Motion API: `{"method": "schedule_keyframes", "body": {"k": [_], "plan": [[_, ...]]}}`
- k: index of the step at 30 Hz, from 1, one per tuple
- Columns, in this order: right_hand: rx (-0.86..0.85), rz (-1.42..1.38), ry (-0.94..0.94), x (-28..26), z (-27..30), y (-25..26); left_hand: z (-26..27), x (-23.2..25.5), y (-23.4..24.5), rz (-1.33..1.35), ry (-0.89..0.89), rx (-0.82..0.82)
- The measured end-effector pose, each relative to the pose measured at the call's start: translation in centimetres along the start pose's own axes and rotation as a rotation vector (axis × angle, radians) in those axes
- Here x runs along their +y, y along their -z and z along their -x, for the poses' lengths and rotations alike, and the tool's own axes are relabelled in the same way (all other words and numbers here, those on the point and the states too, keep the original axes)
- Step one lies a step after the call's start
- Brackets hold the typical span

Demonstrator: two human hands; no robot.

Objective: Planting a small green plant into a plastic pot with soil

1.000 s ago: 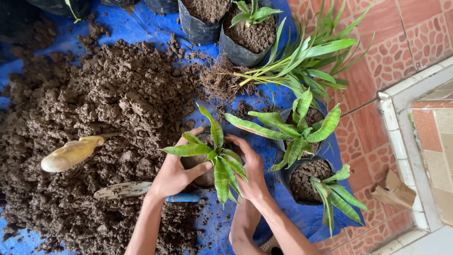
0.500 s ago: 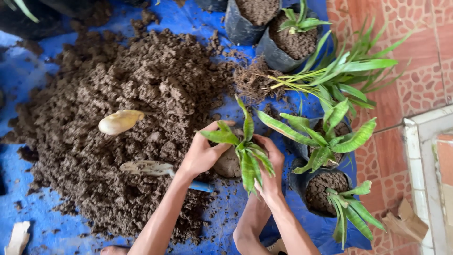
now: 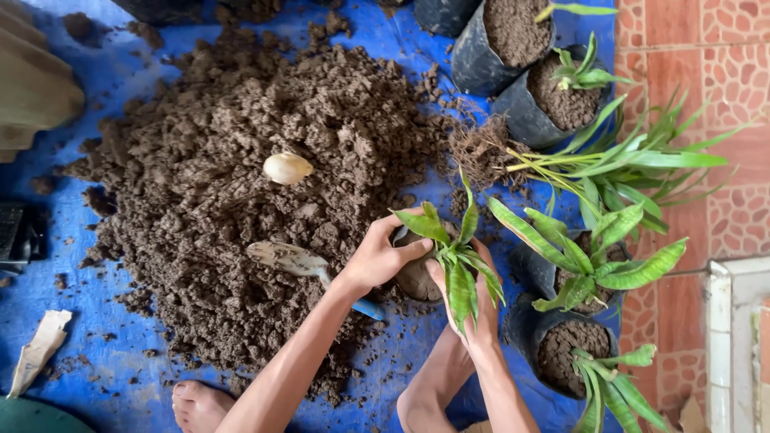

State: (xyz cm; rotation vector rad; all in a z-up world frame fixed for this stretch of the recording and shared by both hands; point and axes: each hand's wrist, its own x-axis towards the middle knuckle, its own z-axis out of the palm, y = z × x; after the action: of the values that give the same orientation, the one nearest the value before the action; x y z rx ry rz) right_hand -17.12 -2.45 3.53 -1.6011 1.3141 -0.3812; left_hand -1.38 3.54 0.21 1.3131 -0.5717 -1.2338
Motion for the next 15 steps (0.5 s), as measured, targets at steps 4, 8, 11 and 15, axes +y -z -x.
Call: {"method": "schedule_keyframes", "body": {"k": [4, 8, 11, 15], "plan": [[0.010, 0.076, -0.028, 0.6, -0.3, 0.1, -0.1, 1.0, 0.7, 0.067, 0.066, -0.049], [-0.014, 0.044, -0.044, 0.7, -0.2, 0.2, -0.1, 2.1, -0.4, 0.004, 0.100, 0.042], [0.053, -0.017, 0.008, 0.5, 0.3, 0.1, -0.2, 2.6, -1.5, -0.099, 0.164, 0.154], [0.156, -0.289, -0.042, 0.7, 0.7, -1.1, -1.9, -0.9, -1.2, -0.065, 0.155, 0.187]]}}
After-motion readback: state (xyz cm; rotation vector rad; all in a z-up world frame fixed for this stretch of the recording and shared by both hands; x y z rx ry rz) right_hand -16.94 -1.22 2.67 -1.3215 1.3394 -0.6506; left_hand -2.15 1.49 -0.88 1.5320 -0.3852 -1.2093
